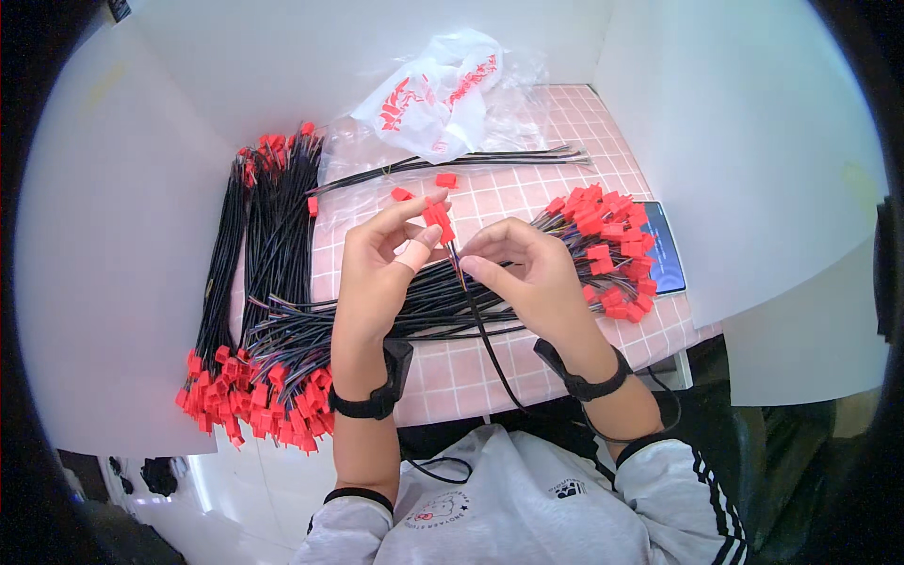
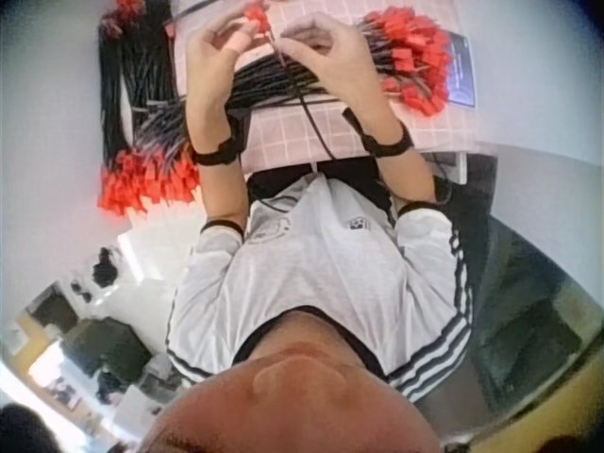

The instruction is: Insert colored wires into small red plastic connectors to assemble wire harnesses.

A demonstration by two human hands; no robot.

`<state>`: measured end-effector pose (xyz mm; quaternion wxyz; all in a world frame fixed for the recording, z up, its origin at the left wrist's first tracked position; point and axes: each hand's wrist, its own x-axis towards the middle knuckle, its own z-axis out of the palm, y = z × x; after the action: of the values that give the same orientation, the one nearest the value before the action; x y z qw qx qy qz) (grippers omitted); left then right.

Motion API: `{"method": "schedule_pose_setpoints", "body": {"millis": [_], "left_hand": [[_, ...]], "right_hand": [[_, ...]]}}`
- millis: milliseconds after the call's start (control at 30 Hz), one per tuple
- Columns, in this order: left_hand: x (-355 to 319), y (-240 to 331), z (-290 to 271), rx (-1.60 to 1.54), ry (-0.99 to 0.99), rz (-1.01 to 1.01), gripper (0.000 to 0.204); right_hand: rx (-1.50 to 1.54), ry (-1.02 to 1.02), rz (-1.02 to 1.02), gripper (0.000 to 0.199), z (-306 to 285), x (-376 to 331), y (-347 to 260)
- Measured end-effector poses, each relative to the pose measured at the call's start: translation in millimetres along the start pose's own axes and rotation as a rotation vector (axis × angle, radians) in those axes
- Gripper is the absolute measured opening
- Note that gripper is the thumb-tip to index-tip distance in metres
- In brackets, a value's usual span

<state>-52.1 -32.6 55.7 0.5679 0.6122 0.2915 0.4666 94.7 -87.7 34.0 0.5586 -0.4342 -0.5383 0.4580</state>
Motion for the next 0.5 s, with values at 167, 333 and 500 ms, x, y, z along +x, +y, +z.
{"method": "schedule_pose_setpoints", "body": {"millis": [167, 333, 500], "left_hand": [[-5.1, -2.5, -3.4, 0.06, -0.018, 0.025, 0.032], [-6.9, -1.3, -2.4, 0.06, -0.041, 0.033, 0.033], [-8.1, -0.7, -2.0, 0.08, -0.062, 0.058, 0.033]], "right_hand": [[0.13, -0.053, 0.15, 0.017, -0.8, -0.7, -7.2], [0.07, -0.068, 0.161, 0.016, 0.2, -1.3, -10.3], [0.002, -0.051, 0.092, 0.018, 0.7, 1.3, -5.4]]}}
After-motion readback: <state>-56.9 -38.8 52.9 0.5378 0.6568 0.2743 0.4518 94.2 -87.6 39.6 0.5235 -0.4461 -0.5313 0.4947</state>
